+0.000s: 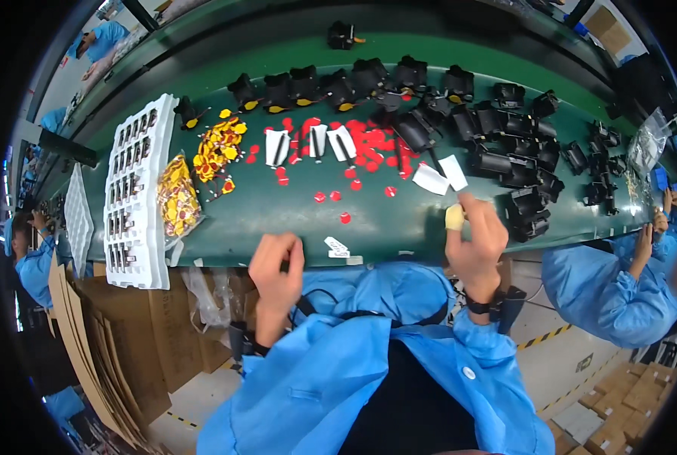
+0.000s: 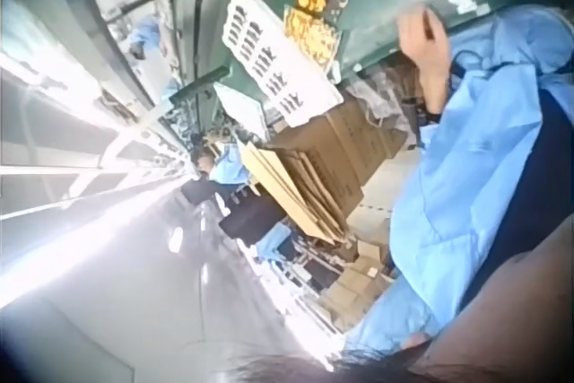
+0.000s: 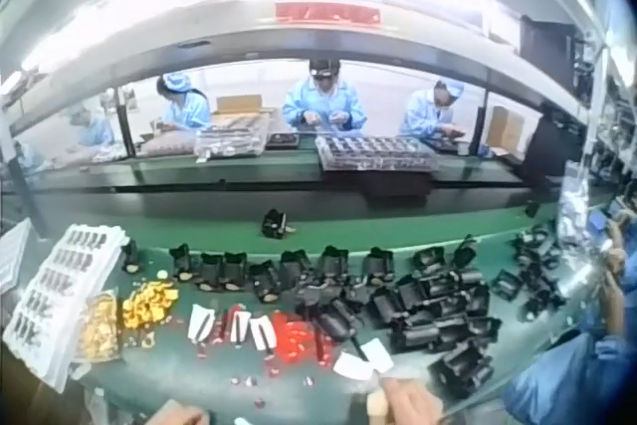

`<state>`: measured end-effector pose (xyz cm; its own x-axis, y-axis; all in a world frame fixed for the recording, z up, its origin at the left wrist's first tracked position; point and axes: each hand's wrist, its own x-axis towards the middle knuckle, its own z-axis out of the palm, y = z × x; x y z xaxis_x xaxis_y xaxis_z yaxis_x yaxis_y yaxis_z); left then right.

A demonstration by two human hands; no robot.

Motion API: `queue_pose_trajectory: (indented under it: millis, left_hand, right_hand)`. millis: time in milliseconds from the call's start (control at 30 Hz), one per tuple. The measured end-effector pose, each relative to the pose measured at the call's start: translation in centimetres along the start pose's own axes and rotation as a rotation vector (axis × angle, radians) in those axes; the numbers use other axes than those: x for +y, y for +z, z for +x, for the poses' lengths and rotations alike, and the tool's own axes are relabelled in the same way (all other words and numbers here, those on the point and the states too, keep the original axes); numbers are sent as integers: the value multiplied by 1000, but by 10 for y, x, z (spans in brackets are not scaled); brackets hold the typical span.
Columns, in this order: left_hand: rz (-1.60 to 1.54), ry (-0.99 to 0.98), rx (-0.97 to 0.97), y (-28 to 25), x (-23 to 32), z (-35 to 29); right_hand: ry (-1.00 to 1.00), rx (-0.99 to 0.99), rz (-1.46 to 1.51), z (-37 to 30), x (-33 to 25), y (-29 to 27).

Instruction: Assembling plastic housing and internal components for a device on a factory production line.

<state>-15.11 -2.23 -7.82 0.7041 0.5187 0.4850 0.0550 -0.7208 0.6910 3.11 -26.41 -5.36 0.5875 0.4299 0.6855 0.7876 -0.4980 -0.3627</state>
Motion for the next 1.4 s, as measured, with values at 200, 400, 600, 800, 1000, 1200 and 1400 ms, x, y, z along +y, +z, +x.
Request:
queue_pose_trajectory:
  millis: [200, 400, 600, 800, 1000, 1200, 1400]
  left_hand:
    - [82, -16, 62, 1, -8, -5]
    - [92, 223, -6, 9, 1, 6]
    - [164, 391, -247, 38, 27, 18]
    - [-161, 357, -228, 29, 43, 34]
    - [-183, 401, -351, 44, 61, 72]
    - [-115, 351, -596, 29, 37, 106]
    - [-344, 401, -504, 37, 17, 145]
  right_hand:
    - [51, -285, -67, 59, 2, 41]
    - [-44, -360, -121, 82, 21, 51]
    - [11, -323, -2, 87, 16, 40]
    - [8, -245, 135, 76, -14, 6]
    - [-297, -376, 79, 66, -49, 5]
    - [-396, -335, 115, 83, -67, 27]
    - [-462, -342, 142, 119, -86, 32]
